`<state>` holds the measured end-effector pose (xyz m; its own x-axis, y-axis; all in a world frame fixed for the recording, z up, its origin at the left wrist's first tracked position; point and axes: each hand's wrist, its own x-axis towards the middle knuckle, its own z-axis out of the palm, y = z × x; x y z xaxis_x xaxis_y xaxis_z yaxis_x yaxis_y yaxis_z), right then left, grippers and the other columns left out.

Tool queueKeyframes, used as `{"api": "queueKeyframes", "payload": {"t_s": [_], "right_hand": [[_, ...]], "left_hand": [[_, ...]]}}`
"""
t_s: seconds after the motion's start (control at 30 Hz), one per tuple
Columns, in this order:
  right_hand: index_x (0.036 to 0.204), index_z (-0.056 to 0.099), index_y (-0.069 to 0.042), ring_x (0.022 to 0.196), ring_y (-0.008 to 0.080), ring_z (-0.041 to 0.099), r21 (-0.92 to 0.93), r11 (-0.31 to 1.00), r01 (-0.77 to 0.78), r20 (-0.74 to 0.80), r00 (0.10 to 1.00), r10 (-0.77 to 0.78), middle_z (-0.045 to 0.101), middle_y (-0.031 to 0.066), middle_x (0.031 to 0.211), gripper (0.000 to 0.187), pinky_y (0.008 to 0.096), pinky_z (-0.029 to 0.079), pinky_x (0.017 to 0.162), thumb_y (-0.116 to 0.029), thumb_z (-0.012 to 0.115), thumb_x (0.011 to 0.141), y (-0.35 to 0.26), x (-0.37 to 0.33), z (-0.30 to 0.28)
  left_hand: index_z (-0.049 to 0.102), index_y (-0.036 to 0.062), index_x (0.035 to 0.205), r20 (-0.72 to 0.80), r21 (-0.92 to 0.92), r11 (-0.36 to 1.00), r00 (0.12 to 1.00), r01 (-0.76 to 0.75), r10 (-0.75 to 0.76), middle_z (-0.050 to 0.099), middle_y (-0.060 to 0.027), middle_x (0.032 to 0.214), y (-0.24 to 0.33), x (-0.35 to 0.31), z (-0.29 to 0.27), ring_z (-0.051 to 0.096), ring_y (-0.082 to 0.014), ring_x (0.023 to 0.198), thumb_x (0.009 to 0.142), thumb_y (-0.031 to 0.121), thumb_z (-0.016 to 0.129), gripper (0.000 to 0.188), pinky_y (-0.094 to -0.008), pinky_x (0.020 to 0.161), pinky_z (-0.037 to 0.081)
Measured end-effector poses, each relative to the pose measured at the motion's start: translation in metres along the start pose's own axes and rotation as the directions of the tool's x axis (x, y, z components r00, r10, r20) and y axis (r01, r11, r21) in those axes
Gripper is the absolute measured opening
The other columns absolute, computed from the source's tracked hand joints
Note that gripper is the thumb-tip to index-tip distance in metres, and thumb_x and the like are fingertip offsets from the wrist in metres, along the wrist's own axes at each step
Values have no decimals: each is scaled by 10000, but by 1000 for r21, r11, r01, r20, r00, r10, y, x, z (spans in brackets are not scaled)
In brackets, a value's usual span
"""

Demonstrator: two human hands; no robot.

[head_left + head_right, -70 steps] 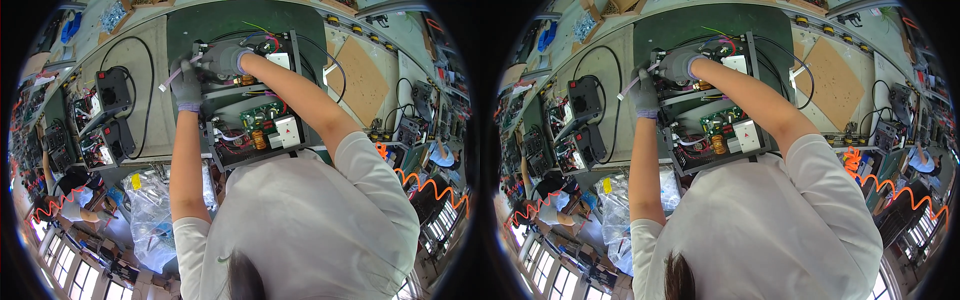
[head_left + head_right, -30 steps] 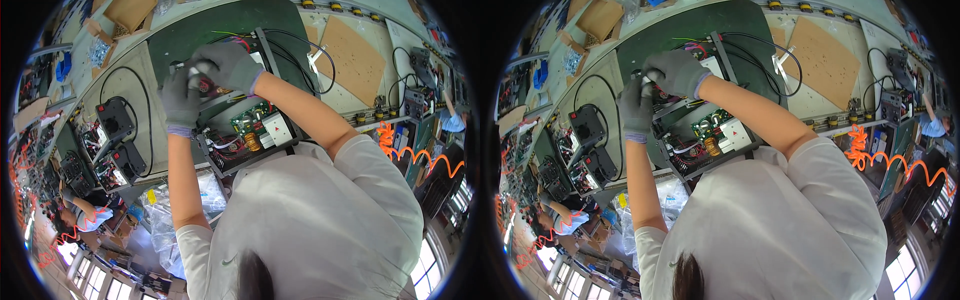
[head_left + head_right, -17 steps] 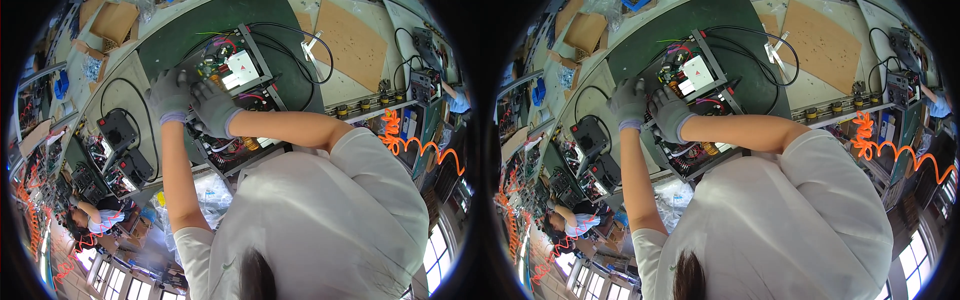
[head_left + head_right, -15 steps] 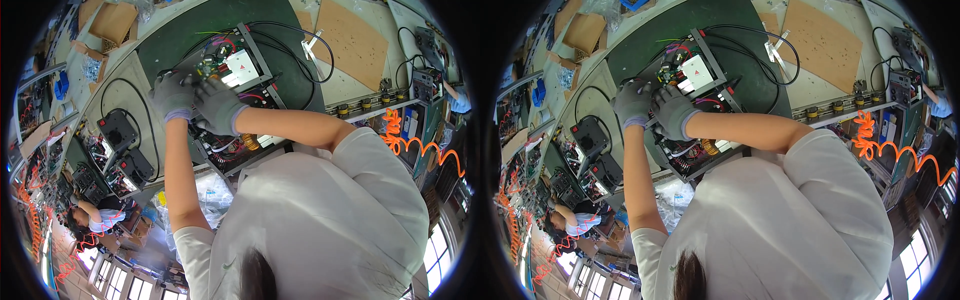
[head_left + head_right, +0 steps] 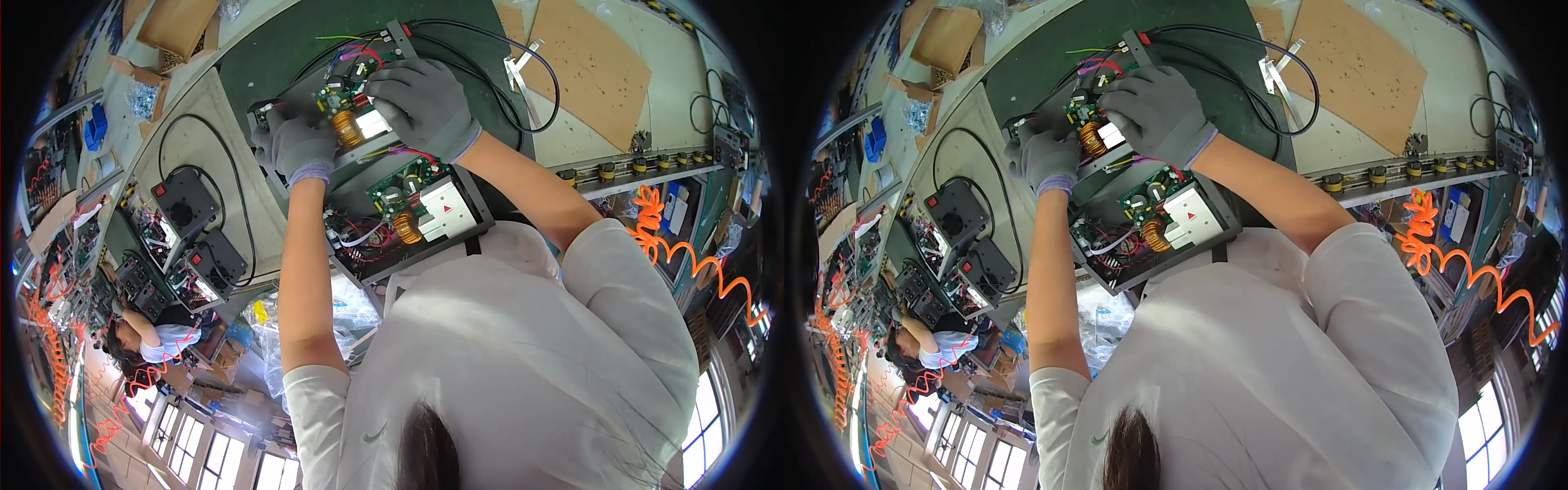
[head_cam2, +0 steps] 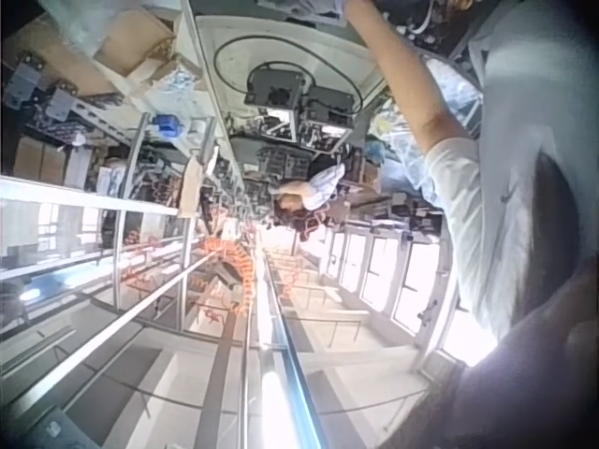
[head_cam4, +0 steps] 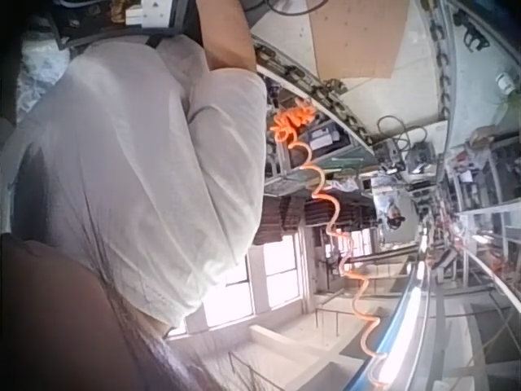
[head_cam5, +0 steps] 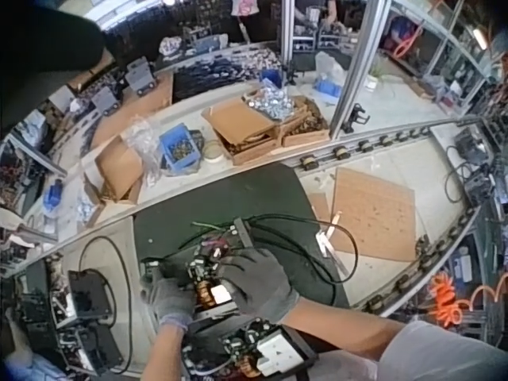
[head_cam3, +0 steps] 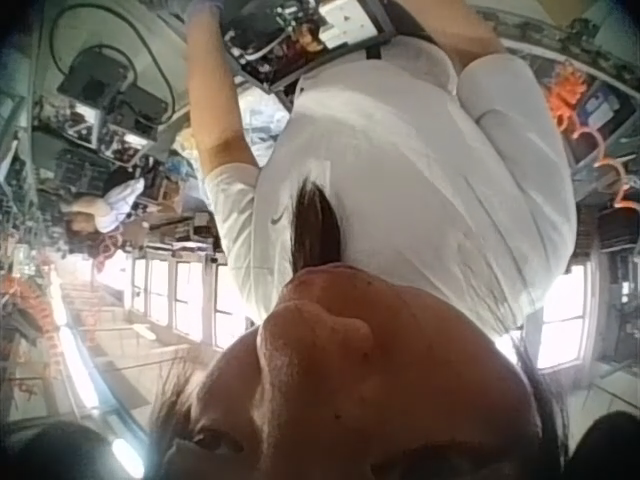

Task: Assembling electrical components into metal enclosures and securing them with a power screwdriver.

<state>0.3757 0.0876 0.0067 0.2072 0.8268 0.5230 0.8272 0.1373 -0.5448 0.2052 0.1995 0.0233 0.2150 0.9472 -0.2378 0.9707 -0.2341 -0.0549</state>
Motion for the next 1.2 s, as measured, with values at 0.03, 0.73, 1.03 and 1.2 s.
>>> {"api": "queueKeyframes", "payload": {"t_s": [0.03, 0.73, 1.03, 1.2], "right_hand": [[997, 711, -139, 983, 250, 671, 5, 1000, -2, 7, 1000, 2, 718, 28, 1037, 156, 397, 513, 834, -190, 689, 852, 1, 0, 0], [935, 689, -154, 919, 227, 650, 68, 998, 2, -64, 998, 2, 691, 4, 916, 120, 440, 503, 853, -234, 674, 848, 10, -7, 8], [934, 683, -154, 935, 222, 647, 68, 998, -2, -44, 999, 5, 686, 2, 920, 125, 446, 504, 861, -239, 675, 843, 8, -9, 9], [939, 694, -143, 955, 248, 663, 65, 998, 28, -9, 1000, -27, 709, 14, 980, 134, 417, 521, 861, -200, 714, 820, 8, -3, 6]], "left_hand": [[800, 143, 945, 7, 2, 1000, 1000, 5, -5, 546, -19, 1378, 2, 0, 0, 350, -350, 1342, 765, 370, 709, 304, -510, 1085, 275], [820, 197, 911, 120, 84, 996, 992, 27, -37, 622, 41, 1332, 6, 9, 6, 371, -329, 1322, 791, 392, 666, 275, -493, 1076, 277], [794, 183, 935, 468, 181, 984, 879, 5, -91, 748, -50, 1025, 1, 57, 19, 555, -308, 1225, 769, 485, 694, 359, -464, 1040, 357], [786, 256, 999, 488, 191, 955, 866, -229, 110, 727, -6, 1141, -9, 57, 7, 534, -312, 1249, 859, 442, 642, 273, -474, 1073, 326]]}}
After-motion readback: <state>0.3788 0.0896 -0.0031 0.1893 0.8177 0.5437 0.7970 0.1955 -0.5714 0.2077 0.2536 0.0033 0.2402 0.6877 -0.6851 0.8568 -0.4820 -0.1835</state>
